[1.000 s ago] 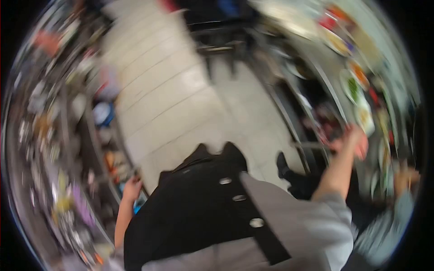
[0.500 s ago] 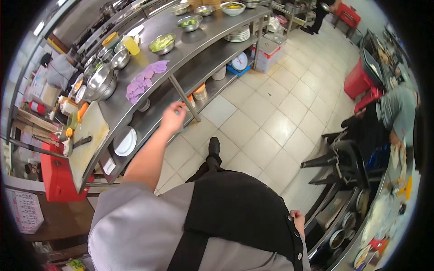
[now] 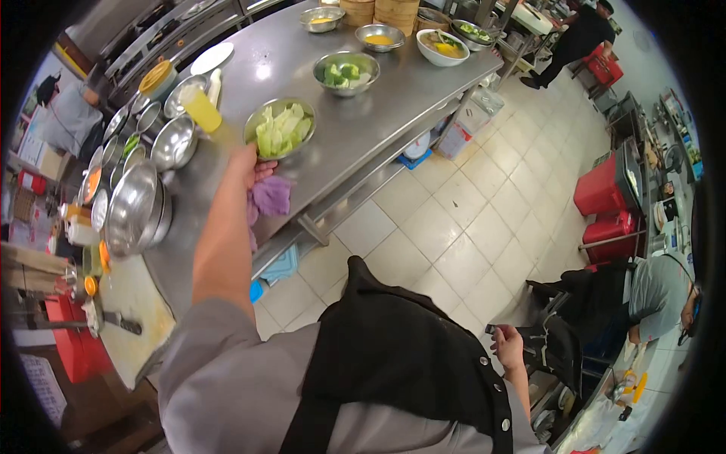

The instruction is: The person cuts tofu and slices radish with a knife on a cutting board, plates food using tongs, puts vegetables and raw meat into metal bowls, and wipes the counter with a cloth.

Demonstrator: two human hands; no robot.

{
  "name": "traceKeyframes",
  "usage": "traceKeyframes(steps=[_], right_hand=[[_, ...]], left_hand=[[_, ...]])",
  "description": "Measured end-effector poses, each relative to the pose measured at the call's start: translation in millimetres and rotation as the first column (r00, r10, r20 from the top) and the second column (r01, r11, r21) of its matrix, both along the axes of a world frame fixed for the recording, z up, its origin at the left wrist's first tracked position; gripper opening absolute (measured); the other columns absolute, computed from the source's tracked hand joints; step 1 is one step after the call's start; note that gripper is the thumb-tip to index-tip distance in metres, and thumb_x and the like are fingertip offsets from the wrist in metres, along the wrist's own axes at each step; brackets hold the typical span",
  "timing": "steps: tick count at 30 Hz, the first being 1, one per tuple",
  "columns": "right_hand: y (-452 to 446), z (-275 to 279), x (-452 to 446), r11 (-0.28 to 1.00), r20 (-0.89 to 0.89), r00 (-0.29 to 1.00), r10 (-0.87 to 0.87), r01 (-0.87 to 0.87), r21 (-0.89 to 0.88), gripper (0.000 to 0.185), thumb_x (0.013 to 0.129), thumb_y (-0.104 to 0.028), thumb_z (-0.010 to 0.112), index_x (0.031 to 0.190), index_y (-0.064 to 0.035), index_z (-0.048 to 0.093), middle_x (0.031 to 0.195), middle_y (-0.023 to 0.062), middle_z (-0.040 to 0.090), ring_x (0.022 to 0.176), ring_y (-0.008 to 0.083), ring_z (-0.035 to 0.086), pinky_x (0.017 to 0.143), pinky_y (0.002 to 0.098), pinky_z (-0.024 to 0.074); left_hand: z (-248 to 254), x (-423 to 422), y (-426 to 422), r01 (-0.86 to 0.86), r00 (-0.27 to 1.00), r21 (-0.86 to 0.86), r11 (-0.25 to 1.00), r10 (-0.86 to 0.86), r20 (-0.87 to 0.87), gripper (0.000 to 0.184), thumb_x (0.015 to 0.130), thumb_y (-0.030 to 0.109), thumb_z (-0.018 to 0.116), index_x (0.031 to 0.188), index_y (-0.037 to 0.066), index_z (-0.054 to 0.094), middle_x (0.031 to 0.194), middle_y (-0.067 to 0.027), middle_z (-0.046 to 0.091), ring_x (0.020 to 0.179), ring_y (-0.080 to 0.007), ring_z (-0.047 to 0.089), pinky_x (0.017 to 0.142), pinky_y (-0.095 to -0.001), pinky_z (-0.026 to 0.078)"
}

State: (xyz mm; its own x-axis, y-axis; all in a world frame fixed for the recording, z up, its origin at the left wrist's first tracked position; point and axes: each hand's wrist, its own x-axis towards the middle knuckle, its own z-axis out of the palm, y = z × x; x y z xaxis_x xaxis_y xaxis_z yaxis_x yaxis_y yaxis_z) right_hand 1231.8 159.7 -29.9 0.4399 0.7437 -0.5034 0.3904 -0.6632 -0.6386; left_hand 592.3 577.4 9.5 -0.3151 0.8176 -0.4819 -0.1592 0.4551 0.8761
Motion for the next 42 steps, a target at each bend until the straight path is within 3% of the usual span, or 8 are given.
traceKeyframes(steps=[7,12,20,26,34,37,39,42], right_hand=[[37.6,-17.4,14.7,0.965,0.249,0.937,0.246,-0.211,-0.158,0.025,0.089,-0.023,0.064,0.098,0.0000,0.069,0.075,0.0155,0.069,0.066,0.0231,0.068,0.064,0.0354,0.0537],[85.6,-35.7,51.4,0.932,0.265,0.896,0.356,-0.320,-0.170,0.026,0.088,-0.024,0.064,0.101,-0.0017,0.069,0.080,0.0166,0.071,0.072,0.0271,0.070,0.069,0.0367,0.0544],[168.2,-43.1,188.5,0.965,0.191,0.963,0.189,-0.146,-0.217,0.027,0.088,-0.030,0.064,0.102,-0.0074,0.071,0.090,0.0184,0.072,0.086,0.0334,0.069,0.081,0.0409,0.0543],[207.3,-37.9,326.6,0.958,0.199,0.976,0.093,-0.033,-0.285,0.027,0.086,-0.029,0.064,0.103,-0.0094,0.072,0.098,0.0181,0.072,0.095,0.0350,0.067,0.086,0.0428,0.0528],[383.9,-12.5,430.6,0.959,0.136,0.949,0.283,-0.278,-0.054,0.034,0.088,-0.034,0.060,0.107,-0.0075,0.070,0.101,0.0198,0.071,0.097,0.0368,0.067,0.089,0.0422,0.0527],[493.7,23.2,447.9,0.910,0.066,0.914,0.399,-0.404,0.096,0.037,0.093,-0.036,0.057,0.112,-0.0068,0.068,0.103,0.0183,0.071,0.099,0.0354,0.066,0.087,0.0427,0.0522],[560.2,50.1,456.8,0.886,-0.001,0.906,0.422,-0.413,0.213,0.029,0.096,-0.029,0.057,0.113,-0.0073,0.066,0.095,0.0104,0.072,0.084,0.0224,0.068,0.079,0.0342,0.0545],[636.4,64.4,481.5,0.890,-0.282,0.862,0.421,-0.331,0.315,0.033,0.098,-0.033,0.055,0.115,-0.0066,0.064,0.092,0.0071,0.070,0.079,0.0164,0.066,0.073,0.0318,0.0543]], left_hand=[[40.1,27.6,45.0,-0.023,1.000,0.108,0.994,0.022,0.017,0.037,0.102,0.034,0.041,0.115,0.006,0.060,0.090,-0.0057,0.066,0.068,-0.0163,0.064,0.061,-0.0304,0.053],[53.4,90.7,127.7,-0.068,0.996,0.133,0.989,0.074,-0.043,0.050,0.095,0.041,0.049,0.131,0.007,0.051,0.130,-0.0102,0.055,0.105,-0.0314,0.056,0.082,-0.0510,0.048],[-4.5,148.7,199.3,0.012,0.977,0.255,0.967,-0.065,0.201,0.044,0.095,0.041,0.058,0.133,0.018,0.054,0.124,-0.0056,0.063,0.107,-0.0247,0.060,0.081,-0.0446,0.052],[32.4,212.5,174.3,-0.099,0.991,0.141,0.985,0.109,-0.070,0.046,0.101,0.038,0.049,0.138,0.012,0.049,0.135,-0.0117,0.057,0.114,-0.0300,0.060,0.082,-0.0467,0.055],[118.3,414.9,182.3,0.091,0.995,0.024,0.996,-0.090,-0.048,0.036,0.097,0.023,0.048,0.124,-0.001,0.056,0.119,-0.0142,0.064,0.105,-0.0285,0.066,0.084,-0.0453,0.055],[94.3,490.7,240.3,0.191,0.981,0.071,0.979,-0.192,0.018,0.035,0.097,0.021,0.048,0.121,-0.003,0.058,0.116,-0.0154,0.065,0.103,-0.0288,0.066,0.086,-0.0433,0.055],[81.5,561.2,288.6,0.282,0.959,0.090,0.955,-0.283,-0.006,0.033,0.097,0.022,0.048,0.116,-0.003,0.059,0.110,-0.0142,0.066,0.100,-0.0260,0.066,0.086,-0.0405,0.054],[41.6,660.8,376.7,0.463,0.885,0.204,0.863,-0.462,-0.054,0.030,0.097,0.023,0.049,0.110,-0.003,0.061,0.105,-0.0137,0.066,0.096,-0.0225,0.065,0.084,-0.0382,0.053]])
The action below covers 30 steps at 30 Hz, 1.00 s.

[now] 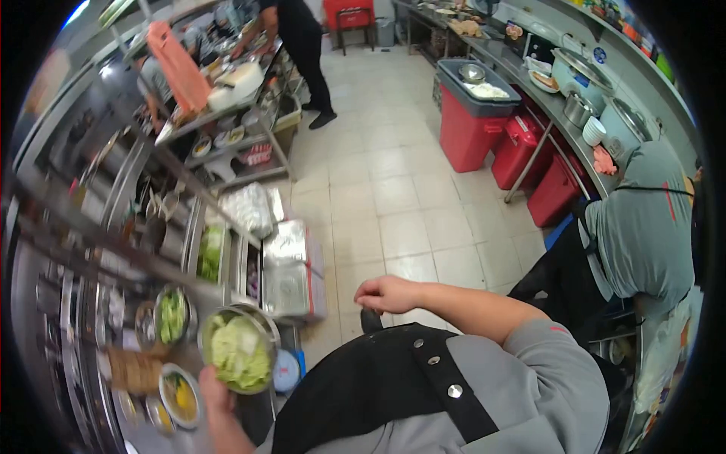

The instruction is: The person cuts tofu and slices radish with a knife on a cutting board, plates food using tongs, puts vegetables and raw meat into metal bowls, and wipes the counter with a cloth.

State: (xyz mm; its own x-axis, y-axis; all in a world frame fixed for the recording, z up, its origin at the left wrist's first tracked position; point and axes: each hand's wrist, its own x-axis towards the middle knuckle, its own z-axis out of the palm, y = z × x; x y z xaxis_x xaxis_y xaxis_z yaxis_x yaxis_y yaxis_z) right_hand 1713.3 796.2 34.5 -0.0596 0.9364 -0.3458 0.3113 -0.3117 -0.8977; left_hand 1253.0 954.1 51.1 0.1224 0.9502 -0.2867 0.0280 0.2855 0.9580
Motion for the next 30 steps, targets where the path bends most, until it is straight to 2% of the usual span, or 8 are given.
traceKeyframes(steps=[7,11,21,23,25,26,27,30], right_hand=[[105.4,31.9,131.6,0.928,-0.347,0.862,-0.370,0.362,-0.088,0.054,0.101,-0.044,0.049,0.140,-0.0069,0.042,0.113,0.0091,0.062,0.079,0.0163,0.066,0.066,0.0325,0.0541],[137.3,47.9,224.6,0.772,-0.453,0.655,-0.605,0.621,-0.133,0.054,0.102,-0.040,0.046,0.143,-0.0056,0.037,0.110,0.0096,0.062,0.080,0.0176,0.067,0.066,0.0334,0.0548],[210.4,16.6,497.1,0.712,-0.426,0.598,-0.678,0.678,-0.182,0.045,0.103,-0.034,0.045,0.139,-0.0076,0.040,0.105,0.0105,0.063,0.072,0.0173,0.066,0.060,0.0309,0.0549],[229.1,14.9,547.3,0.752,-0.412,0.644,-0.645,0.633,-0.187,0.050,0.103,-0.039,0.047,0.140,-0.0062,0.039,0.110,0.0131,0.063,0.072,0.0192,0.068,0.058,0.0316,0.0550],[256.2,-0.1,600.6,0.799,-0.413,0.690,-0.595,0.563,-0.211,0.051,0.103,-0.039,0.047,0.141,-0.0057,0.039,0.110,0.0142,0.062,0.072,0.0193,0.068,0.058,0.0307,0.0548],[270.6,2.8,623.4,0.794,-0.407,0.688,-0.602,0.568,-0.215,0.050,0.103,-0.038,0.047,0.140,-0.0052,0.041,0.111,0.0140,0.062,0.072,0.0187,0.068,0.059,0.0299,0.0547],[284.8,13.4,645.9,0.790,-0.399,0.688,-0.606,0.579,-0.201,0.048,0.103,-0.037,0.048,0.139,-0.0048,0.042,0.111,0.0139,0.062,0.073,0.0182,0.068,0.060,0.0291,0.0546],[339.4,20.5,720.5,0.748,-0.371,0.660,-0.653,0.640,-0.177,0.042,0.104,-0.034,0.047,0.134,-0.0037,0.049,0.107,0.0119,0.064,0.073,0.0157,0.066,0.061,0.0272,0.0533]], left_hand=[[-45.0,305.6,197.7,0.491,0.871,0.158,0.857,-0.482,-0.089,0.024,0.095,0.019,0.052,0.094,-0.001,0.064,0.093,-0.0090,0.066,0.080,-0.0174,0.063,0.073,-0.0333,0.051],[-17.5,495.6,227.9,0.682,0.731,0.022,0.731,-0.683,0.004,0.026,0.092,0.018,0.053,0.095,-0.003,0.067,0.090,-0.0091,0.068,0.079,-0.0172,0.064,0.071,-0.0313,0.050],[-46.1,797.4,315.3,0.692,0.713,-0.070,0.718,-0.696,-0.083,0.031,0.091,0.020,0.052,0.098,-0.007,0.067,0.091,-0.0115,0.069,0.084,-0.0207,0.064,0.075,-0.0333,0.050],[-50.4,835.7,351.1,0.751,0.598,0.071,0.657,-0.630,-0.495,0.037,0.095,0.026,0.049,0.101,-0.005,0.067,0.096,-0.0145,0.070,0.090,-0.0244,0.065,0.079,-0.0382,0.050],[-18.1,874.8,364.3,0.928,0.253,0.067,0.367,-0.487,-0.836,0.033,0.099,0.022,0.040,0.111,0.002,0.063,0.102,-0.0258,0.067,0.103,-0.0433,0.061,0.089,-0.0481,0.047],[6.2,901.1,369.4,0.939,0.153,-0.026,0.344,-0.484,-0.862,0.036,0.097,0.024,0.043,0.113,-0.001,0.063,0.099,-0.0250,0.067,0.099,-0.0383,0.063,0.087,-0.0439,0.048],[18.8,925.8,366.0,0.703,0.608,-0.038,0.710,-0.629,-0.485,0.041,0.093,0.027,0.047,0.111,-0.006,0.062,0.097,-0.0219,0.067,0.093,-0.0303,0.062,0.083,-0.0399,0.047],[9.2,994.8,407.4,0.554,0.792,-0.006,0.832,-0.530,-0.305,0.045,0.089,0.030,0.051,0.104,-0.011,0.063,0.093,-0.0183,0.066,0.089,-0.0237,0.060,0.080,-0.0379,0.046]])
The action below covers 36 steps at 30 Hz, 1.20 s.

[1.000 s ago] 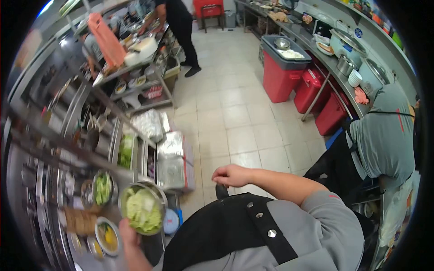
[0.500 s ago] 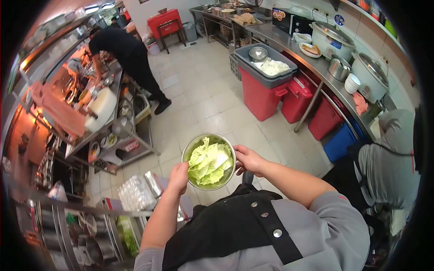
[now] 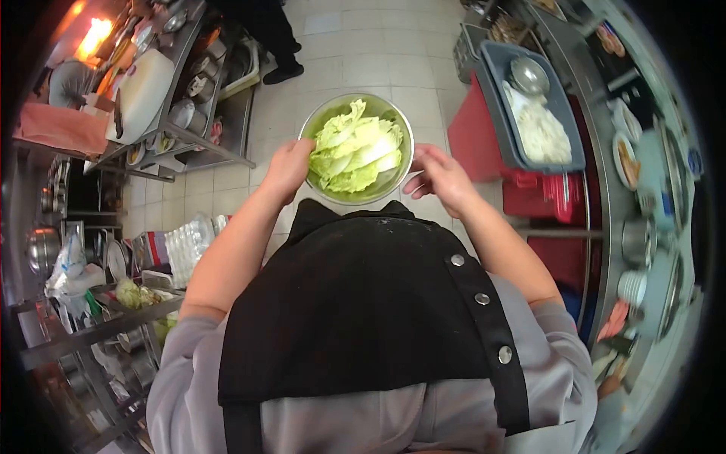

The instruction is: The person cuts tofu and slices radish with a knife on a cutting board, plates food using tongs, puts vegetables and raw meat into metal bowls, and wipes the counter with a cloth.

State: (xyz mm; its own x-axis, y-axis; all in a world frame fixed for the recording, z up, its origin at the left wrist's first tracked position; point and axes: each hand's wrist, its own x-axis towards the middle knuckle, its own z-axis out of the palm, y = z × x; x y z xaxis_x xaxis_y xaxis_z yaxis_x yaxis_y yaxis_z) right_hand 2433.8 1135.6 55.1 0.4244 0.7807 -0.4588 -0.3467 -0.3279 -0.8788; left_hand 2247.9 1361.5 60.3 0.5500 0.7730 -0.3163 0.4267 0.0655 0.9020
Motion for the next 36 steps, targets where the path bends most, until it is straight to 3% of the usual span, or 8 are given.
traceKeyframes(steps=[5,9,11,18,24,28,30,36], right_hand=[[66.9,-14.8,131.7,0.999,0.169,0.984,-0.051,0.050,0.014,0.033,0.104,-0.030,0.049,0.123,-0.0040,0.057,0.100,0.0078,0.066,0.071,0.0127,0.065,0.061,0.0249,0.0505],[98.2,-22.2,223.6,0.988,0.335,0.936,-0.106,0.137,-0.070,0.015,0.098,-0.018,0.058,0.105,-0.0046,0.062,0.089,0.0035,0.066,0.069,0.0119,0.065,0.061,0.0264,0.0498],[107.9,-30.7,260.0,0.950,0.415,0.885,-0.212,0.287,-0.127,0.010,0.096,-0.014,0.059,0.096,-0.0046,0.059,0.086,0.0036,0.066,0.069,0.0126,0.066,0.061,0.0272,0.0504],[154.4,-23.7,354.0,0.889,0.379,0.868,-0.320,0.414,-0.198,0.003,0.087,-0.007,0.061,0.088,-0.0052,0.060,0.075,0.0019,0.063,0.066,0.0094,0.059,0.060,0.0255,0.0476],[207.4,-55.6,470.6,0.883,0.478,0.856,-0.196,0.367,-0.295,0.007,0.083,-0.007,0.067,0.090,-0.0032,0.066,0.079,0.0021,0.066,0.074,0.0100,0.062,0.069,0.0270,0.0509],[241.3,-84.6,590.4,0.870,0.548,0.831,-0.098,0.338,-0.358,0.014,0.079,-0.015,0.069,0.087,-0.0041,0.067,0.078,0.0079,0.068,0.074,0.0184,0.065,0.070,0.0324,0.0525],[273.6,-74.1,659.0,0.873,0.547,0.837,-0.034,0.291,-0.391,0.015,0.076,-0.018,0.068,0.084,-0.0050,0.068,0.080,0.0117,0.069,0.075,0.0260,0.067,0.071,0.0369,0.0533],[376.5,-30.1,844.6,0.942,0.772,0.630,0.082,0.203,-0.266,0.013,0.076,-0.016,0.067,0.081,-0.0045,0.067,0.083,0.0145,0.066,0.079,0.0316,0.066,0.072,0.0393,0.0528]], left_hand=[[-19.4,106.6,97.3,-0.021,1.000,-0.059,0.998,0.021,0.002,0.044,0.089,0.030,0.052,0.100,-0.011,0.064,0.093,-0.0183,0.066,0.090,-0.0225,0.060,0.080,-0.0370,0.047],[-40.9,191.2,186.3,0.101,0.995,0.069,0.993,-0.100,-0.017,0.043,0.090,0.030,0.049,0.097,-0.010,0.063,0.088,-0.0142,0.065,0.085,-0.0208,0.058,0.076,-0.0370,0.047],[-72.1,237.2,237.7,0.090,0.995,-0.113,0.990,-0.084,0.057,0.041,0.090,0.030,0.050,0.095,-0.009,0.063,0.086,-0.0121,0.064,0.081,-0.0190,0.057,0.073,-0.0358,0.047],[-36.4,406.6,351.7,0.235,0.972,-0.157,0.959,-0.233,0.035,0.034,0.092,0.026,0.050,0.093,-0.005,0.066,0.086,-0.0080,0.064,0.077,-0.0158,0.057,0.070,-0.0317,0.045],[-49.7,563.7,432.6,0.202,0.975,-0.124,0.972,-0.187,0.123,0.032,0.092,0.023,0.050,0.095,-0.005,0.066,0.090,-0.0090,0.066,0.079,-0.0158,0.062,0.070,-0.0299,0.048],[-52.5,646.0,482.8,0.131,0.979,-0.279,0.951,-0.079,0.190,0.028,0.092,0.017,0.049,0.102,-0.005,0.063,0.093,-0.0098,0.067,0.083,-0.0185,0.065,0.075,-0.0327,0.051],[-46.2,684.4,507.1,0.085,0.983,-0.247,0.965,-0.041,0.178,0.028,0.092,0.018,0.048,0.101,-0.004,0.063,0.093,-0.0097,0.067,0.083,-0.0187,0.065,0.075,-0.0327,0.051],[-43.3,779.0,581.2,-0.037,0.981,-0.213,0.976,0.077,0.179,0.027,0.093,0.020,0.048,0.096,-0.003,0.063,0.089,-0.0076,0.065,0.079,-0.0183,0.064,0.073,-0.0321,0.050]])
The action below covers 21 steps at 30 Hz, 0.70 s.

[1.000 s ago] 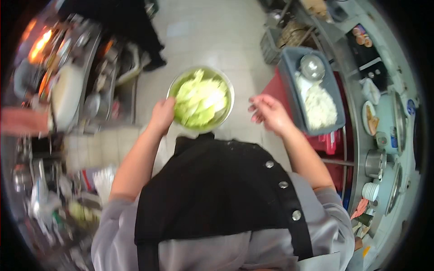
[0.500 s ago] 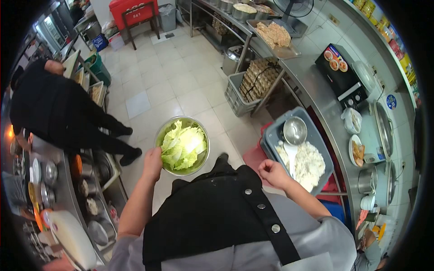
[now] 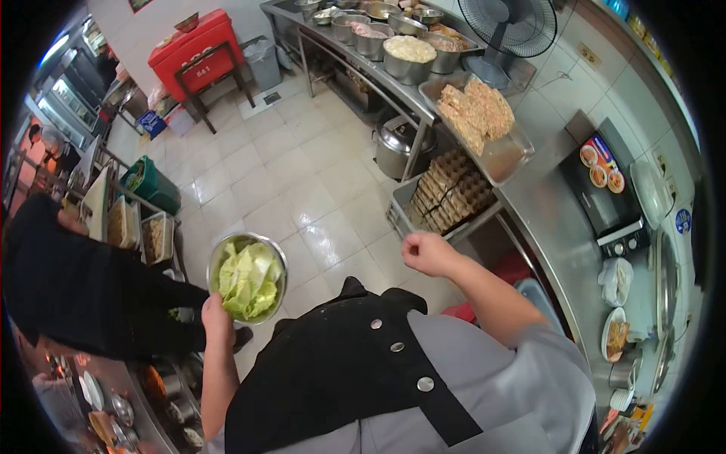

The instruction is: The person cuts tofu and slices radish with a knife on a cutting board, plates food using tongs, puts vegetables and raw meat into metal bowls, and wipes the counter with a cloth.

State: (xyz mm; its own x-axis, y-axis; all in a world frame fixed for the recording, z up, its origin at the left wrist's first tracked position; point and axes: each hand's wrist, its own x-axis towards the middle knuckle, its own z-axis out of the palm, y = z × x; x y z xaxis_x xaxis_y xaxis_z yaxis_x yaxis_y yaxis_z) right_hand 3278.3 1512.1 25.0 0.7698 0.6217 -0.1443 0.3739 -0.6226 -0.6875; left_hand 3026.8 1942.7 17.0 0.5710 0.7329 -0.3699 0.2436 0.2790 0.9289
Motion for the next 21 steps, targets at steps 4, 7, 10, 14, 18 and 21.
traceKeyframes(steps=[4,7,10,14,18,21], right_hand=[[55.9,29.0,101.5,0.994,0.108,0.994,-0.019,0.007,0.107,0.011,0.077,-0.015,0.066,0.081,-0.0041,0.066,0.083,0.0137,0.064,0.077,0.0306,0.064,0.071,0.0389,0.0523],[87.0,41.6,168.3,0.980,0.159,0.978,-0.134,0.106,0.170,0.011,0.077,-0.015,0.068,0.083,-0.0046,0.068,0.084,0.0121,0.063,0.076,0.0270,0.064,0.070,0.0367,0.0520],[105.0,52.0,222.5,0.956,0.141,0.952,-0.272,0.250,0.155,0.014,0.078,-0.016,0.070,0.088,-0.0067,0.071,0.082,0.0095,0.062,0.075,0.0233,0.063,0.070,0.0348,0.0517],[123.1,74.1,291.7,0.887,0.228,0.858,-0.461,0.448,0.109,0.013,0.079,-0.016,0.070,0.089,-0.0079,0.072,0.084,0.0086,0.064,0.075,0.0223,0.063,0.070,0.0338,0.0515],[135.4,98.8,356.6,0.830,0.296,0.778,-0.555,0.543,0.130,0.014,0.081,-0.017,0.069,0.091,-0.0084,0.073,0.088,0.0086,0.065,0.079,0.0230,0.064,0.073,0.0345,0.0516],[142.1,117.6,399.8,0.803,0.337,0.740,-0.583,0.588,0.097,0.014,0.082,-0.017,0.068,0.091,-0.0087,0.073,0.089,0.0086,0.065,0.080,0.0240,0.064,0.074,0.0347,0.0518]], left_hand=[[9.4,64.5,39.7,-0.040,0.999,-0.038,0.998,0.040,0.005,0.032,0.093,0.021,0.049,0.108,-0.005,0.062,0.101,-0.0120,0.066,0.088,-0.0225,0.067,0.079,-0.0365,0.053],[-3.7,130.6,84.5,-0.040,0.999,-0.023,0.999,0.040,0.001,0.031,0.093,0.020,0.048,0.105,-0.005,0.061,0.097,-0.0112,0.065,0.087,-0.0216,0.066,0.077,-0.0365,0.052],[-20.2,206.0,123.4,0.031,1.000,0.012,0.999,-0.031,-0.007,0.028,0.092,0.021,0.048,0.096,-0.003,0.061,0.090,-0.0090,0.063,0.079,-0.0180,0.060,0.073,-0.0335,0.048],[-40.9,322.3,174.7,0.156,0.986,0.042,0.987,-0.153,-0.064,0.035,0.093,0.027,0.049,0.101,-0.004,0.062,0.093,-0.0101,0.063,0.082,-0.0181,0.059,0.075,-0.0336,0.048],[-22.4,447.8,193.7,0.342,0.939,0.108,0.933,-0.337,-0.067,0.036,0.093,0.028,0.049,0.100,-0.004,0.062,0.091,-0.0094,0.063,0.081,-0.0164,0.057,0.075,-0.0312,0.046],[-2.2,529.5,195.1,0.485,0.875,0.115,0.867,-0.481,-0.062,0.034,0.092,0.028,0.049,0.096,-0.003,0.062,0.088,-0.0071,0.061,0.079,-0.0150,0.055,0.071,-0.0311,0.044]])
